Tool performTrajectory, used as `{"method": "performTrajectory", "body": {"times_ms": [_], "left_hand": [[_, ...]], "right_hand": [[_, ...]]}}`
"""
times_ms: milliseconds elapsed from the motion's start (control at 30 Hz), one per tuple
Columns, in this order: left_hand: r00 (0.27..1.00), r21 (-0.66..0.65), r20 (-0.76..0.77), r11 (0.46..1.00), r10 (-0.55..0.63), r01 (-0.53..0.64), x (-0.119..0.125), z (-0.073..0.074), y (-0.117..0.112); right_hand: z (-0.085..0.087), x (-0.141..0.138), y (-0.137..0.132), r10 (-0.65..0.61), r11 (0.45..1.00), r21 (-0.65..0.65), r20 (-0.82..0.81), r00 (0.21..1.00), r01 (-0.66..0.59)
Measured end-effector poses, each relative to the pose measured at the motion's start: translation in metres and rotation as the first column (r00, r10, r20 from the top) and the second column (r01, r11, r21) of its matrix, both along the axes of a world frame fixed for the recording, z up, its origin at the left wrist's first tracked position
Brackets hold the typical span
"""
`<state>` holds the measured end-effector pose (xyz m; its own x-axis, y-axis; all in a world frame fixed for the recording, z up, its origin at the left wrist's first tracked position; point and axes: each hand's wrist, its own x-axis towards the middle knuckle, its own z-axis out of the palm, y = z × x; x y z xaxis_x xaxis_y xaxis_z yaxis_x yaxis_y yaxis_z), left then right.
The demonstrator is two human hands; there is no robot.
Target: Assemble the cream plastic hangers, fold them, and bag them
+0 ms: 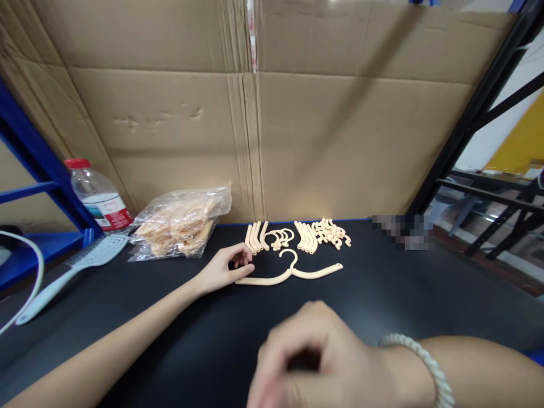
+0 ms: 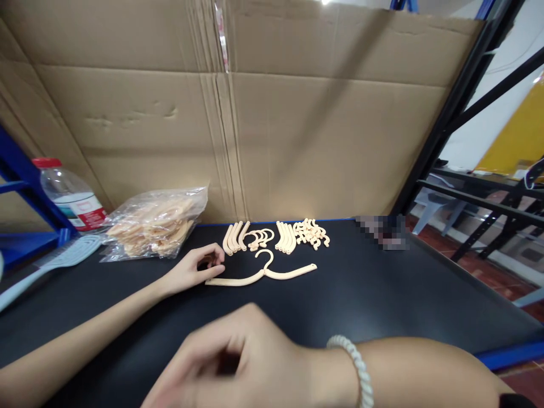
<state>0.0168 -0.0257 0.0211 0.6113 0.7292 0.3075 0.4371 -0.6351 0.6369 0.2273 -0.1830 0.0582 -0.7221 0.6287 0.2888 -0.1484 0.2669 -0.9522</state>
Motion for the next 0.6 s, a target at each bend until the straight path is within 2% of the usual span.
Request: {"method": "performTrajectory", "body": {"times_ms": [33, 67, 133, 167, 200, 333, 433, 500, 600], "left_hand": [[0.999, 0.042, 0.019, 0.998, 0.042, -0.043, -0.001, -0.002, 0.004], [0.996, 0.102, 0.024, 0.991, 0.084, -0.086, -0.003, -0.004, 0.008], [0.988, 0.244, 0.002, 0.958, 0.153, -0.149, -0.007, -0.008, 0.016], [0.985, 0.284, -0.008, 0.945, 0.171, -0.162, -0.01, -0.01, 0.02], [0.984, 0.31, -0.016, 0.936, 0.179, -0.165, -0.012, -0.012, 0.024], [0.986, 0.33, -0.06, 0.935, 0.155, -0.127, -0.019, -0.017, 0.03], [0.986, 0.326, -0.102, 0.941, 0.131, -0.091, -0.02, -0.02, 0.03], [0.985, 0.32, -0.127, 0.945, 0.115, -0.069, -0.02, -0.022, 0.03], [0.984, 0.317, -0.149, 0.947, 0.101, -0.049, -0.02, -0.024, 0.031]], "right_hand": [[0.003, 0.0, 0.018, -0.102, 0.995, -0.002, 0.052, 0.993, 0.102], [0.002, 0.003, 0.035, -0.21, 0.977, 0.063, 0.112, 0.971, 0.204], [-0.006, 0.017, 0.067, -0.525, 0.835, 0.291, 0.165, 0.835, 0.467], [-0.012, 0.025, 0.083, -0.606, 0.774, 0.355, 0.176, 0.775, 0.525], [-0.018, 0.035, 0.097, -0.644, 0.745, 0.376, 0.188, 0.742, 0.551], [-0.031, 0.065, 0.14, -0.77, 0.602, 0.609, 0.273, 0.576, 0.516], [-0.033, 0.075, 0.16, -0.82, 0.535, 0.693, 0.288, 0.494, 0.483], [-0.034, 0.077, 0.171, -0.83, 0.503, 0.765, 0.297, 0.472, 0.403], [-0.035, 0.075, 0.186, -0.81, 0.479, 0.846, 0.324, 0.488, 0.235]]}}
